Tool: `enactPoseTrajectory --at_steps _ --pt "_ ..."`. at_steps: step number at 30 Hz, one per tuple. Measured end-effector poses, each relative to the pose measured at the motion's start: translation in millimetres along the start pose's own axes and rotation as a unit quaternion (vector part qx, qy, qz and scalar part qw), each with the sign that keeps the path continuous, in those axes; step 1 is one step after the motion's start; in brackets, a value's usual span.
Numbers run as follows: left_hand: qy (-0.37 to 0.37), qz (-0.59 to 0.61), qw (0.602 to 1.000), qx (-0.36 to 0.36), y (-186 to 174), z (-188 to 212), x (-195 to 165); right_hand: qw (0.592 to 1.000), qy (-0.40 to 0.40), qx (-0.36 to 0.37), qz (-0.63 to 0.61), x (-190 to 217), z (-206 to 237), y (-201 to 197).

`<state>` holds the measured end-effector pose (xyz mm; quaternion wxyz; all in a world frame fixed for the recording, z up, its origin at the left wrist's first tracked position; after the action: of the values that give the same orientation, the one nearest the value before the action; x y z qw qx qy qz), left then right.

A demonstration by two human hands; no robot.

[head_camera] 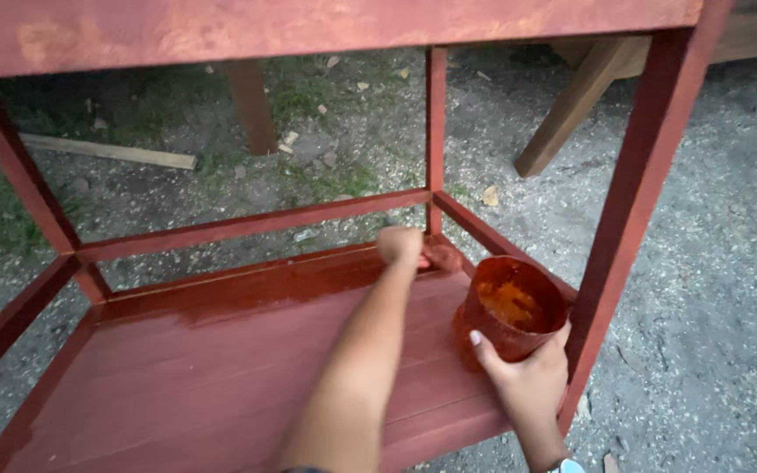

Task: The person applies a red-brown wood stain to a wooden shelf frame using a cloth, dipping the cloth into a bowl of stain held in the other hand. They wipe the stain across the shelf boards and rails, working over the surface of the lower shelf.

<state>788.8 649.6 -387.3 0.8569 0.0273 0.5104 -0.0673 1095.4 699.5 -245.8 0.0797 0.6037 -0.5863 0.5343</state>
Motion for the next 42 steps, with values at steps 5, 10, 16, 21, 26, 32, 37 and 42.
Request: enactPoseTrajectory --at_steps 5,10,16,21,26,32,37,42 --pt "0.005 0.008 1.000 -0.009 -16.5 -0.1 -1.7 0.999 -0.019 -0.009 0.026 -2.1 -0.2 0.5" --pt "-0.010 -0.010 0.999 -0.029 -128.4 -24.3 6.8 0.999 -0.020 -0.010 0.029 -3.3 -2.5 -0.2" --pt "-0.028 -0.018 0.992 -0.119 -336.9 -37.4 11.4 0.998 -0.016 -0.017 0.049 -7.4 -0.3 4.2" --pt "0.017 -0.109 0.979 -0.172 -437.8 -5.2 -10.7 0.998 -0.055 -0.014 0.000 4.4 1.1 5.8" --pt "0.172 -0.441 0.830 -0.295 -475.6 7.1 -74.7 0.990 -0.056 0.057 -0.116 37.5 16.6 33.8" --pt "0.219 -0.589 0.746 -0.219 -348.3 2.2 -9.0 0.995 -0.018 0.083 0.049 55.2 36.4 52.0" --pt "0.289 -0.595 0.740 -0.124 -226.5 18.8 35.4 0.994 -0.063 0.094 -0.003 59.0 34.0 49.7" --pt "0.292 -0.621 0.718 -0.118 -221.6 23.9 41.1 0.993 -0.063 0.100 0.009 53.1 35.2 54.4"
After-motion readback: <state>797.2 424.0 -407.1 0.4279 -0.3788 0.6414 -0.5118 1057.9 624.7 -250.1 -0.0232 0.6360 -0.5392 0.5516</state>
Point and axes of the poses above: each hand's wrist, its own z-axis away from the middle knuckle, its own y-axis out of the palm, x = y × z, the point moved 7 cm from there along -z, towards the middle knuckle, and after that the axes turned 2 degrees about x, right-handed, at the moved point
